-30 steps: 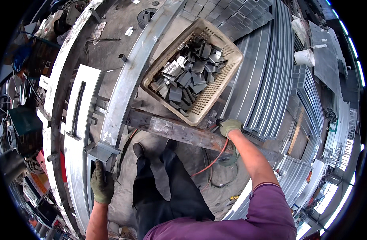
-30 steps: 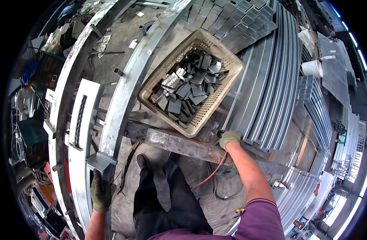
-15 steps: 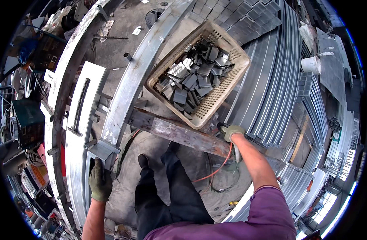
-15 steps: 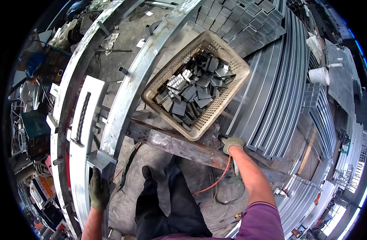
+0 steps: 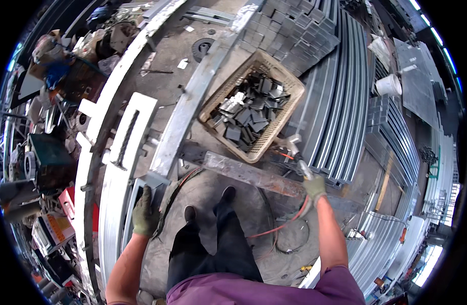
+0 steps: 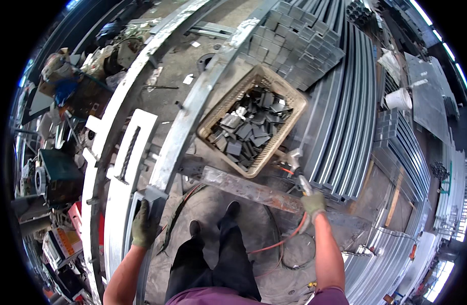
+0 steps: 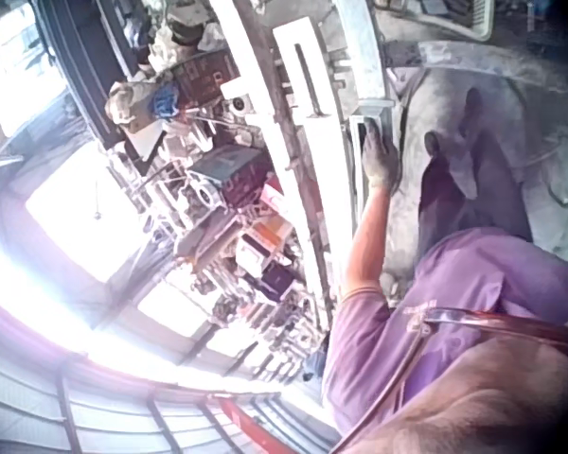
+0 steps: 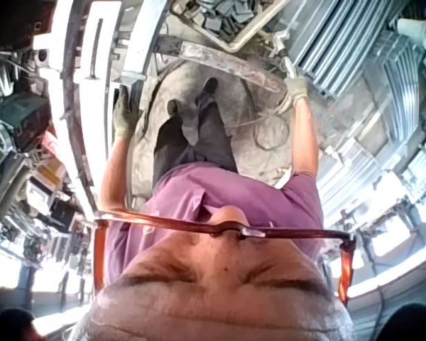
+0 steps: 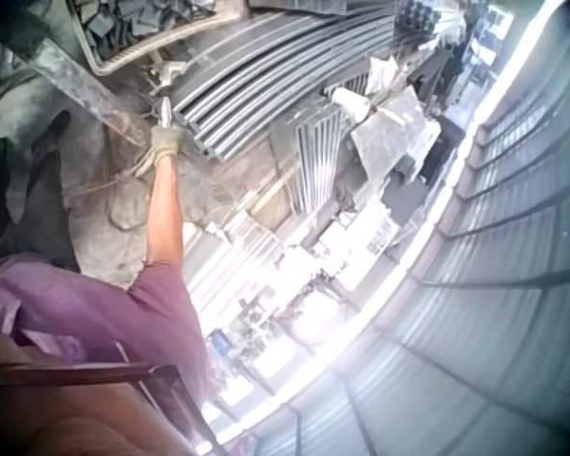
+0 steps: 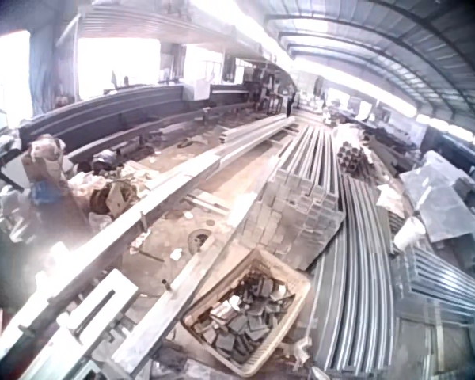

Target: The person positions and aligns metal frame components on a workbench, then uses a welding torch to join them. They repeatedly adjust the pieces and weld multiple joints, producing sparks throughout the process.

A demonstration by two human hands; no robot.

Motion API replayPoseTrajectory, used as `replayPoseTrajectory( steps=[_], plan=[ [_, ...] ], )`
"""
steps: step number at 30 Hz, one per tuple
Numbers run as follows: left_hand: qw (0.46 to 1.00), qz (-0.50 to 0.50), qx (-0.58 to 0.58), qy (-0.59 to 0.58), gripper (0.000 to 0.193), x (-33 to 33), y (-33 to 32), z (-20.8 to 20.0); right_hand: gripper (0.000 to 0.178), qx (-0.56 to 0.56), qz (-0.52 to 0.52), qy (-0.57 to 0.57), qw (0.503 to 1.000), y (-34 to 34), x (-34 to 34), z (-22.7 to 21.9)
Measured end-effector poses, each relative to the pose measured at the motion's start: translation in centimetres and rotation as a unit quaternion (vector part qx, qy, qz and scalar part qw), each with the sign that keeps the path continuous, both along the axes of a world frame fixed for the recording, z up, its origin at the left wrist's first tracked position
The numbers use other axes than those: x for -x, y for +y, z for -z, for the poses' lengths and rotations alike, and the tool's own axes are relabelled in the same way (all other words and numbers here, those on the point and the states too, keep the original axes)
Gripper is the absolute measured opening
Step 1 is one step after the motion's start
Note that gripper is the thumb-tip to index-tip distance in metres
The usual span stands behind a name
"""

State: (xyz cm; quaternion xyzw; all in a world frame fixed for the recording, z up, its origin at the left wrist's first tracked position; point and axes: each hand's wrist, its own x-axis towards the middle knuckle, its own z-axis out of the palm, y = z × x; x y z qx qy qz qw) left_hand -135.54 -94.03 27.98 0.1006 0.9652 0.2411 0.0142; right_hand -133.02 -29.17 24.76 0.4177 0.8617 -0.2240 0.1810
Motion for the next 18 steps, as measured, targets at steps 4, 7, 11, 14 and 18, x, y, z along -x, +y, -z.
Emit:
replayPoseTrajectory(
  steps=[4, 7, 11, 14, 18],
  plan=[
    [0.998, -0.018, 0.001, -0.065, 0.077, 0.4, 0.2, -1.4, 0.051, -0.072, -0.013, 0.109, 0.991, 2.2, -6.7, -3.0],
    [0.996, -0.020, 0.000, -0.084, 0.079, 0.2, -0.7, -0.2, 0.054, -0.032, 0.017, 0.268, 0.963, -1.1, -11.2, -10.2],
    [0.993, -0.018, 0.027, -0.110, 0.081, 0.2, -0.8, -0.6, 0.059, -0.030, 0.092, 0.398, 0.912, -11.4, -17.6, -21.4],
    [0.992, -0.013, 0.035, -0.118, 0.082, 0.6, -0.2, -0.7, 0.050, 0.050, 0.212, 0.478, 0.851, -18.4, -21.5, -25.6],
    [0.990, -0.006, 0.039, -0.133, 0.081, 0.5, 0.2, -1.1, 0.036, 0.141, 0.243, 0.461, 0.842, -19.7, -23.2, -29.3]
  ],
)
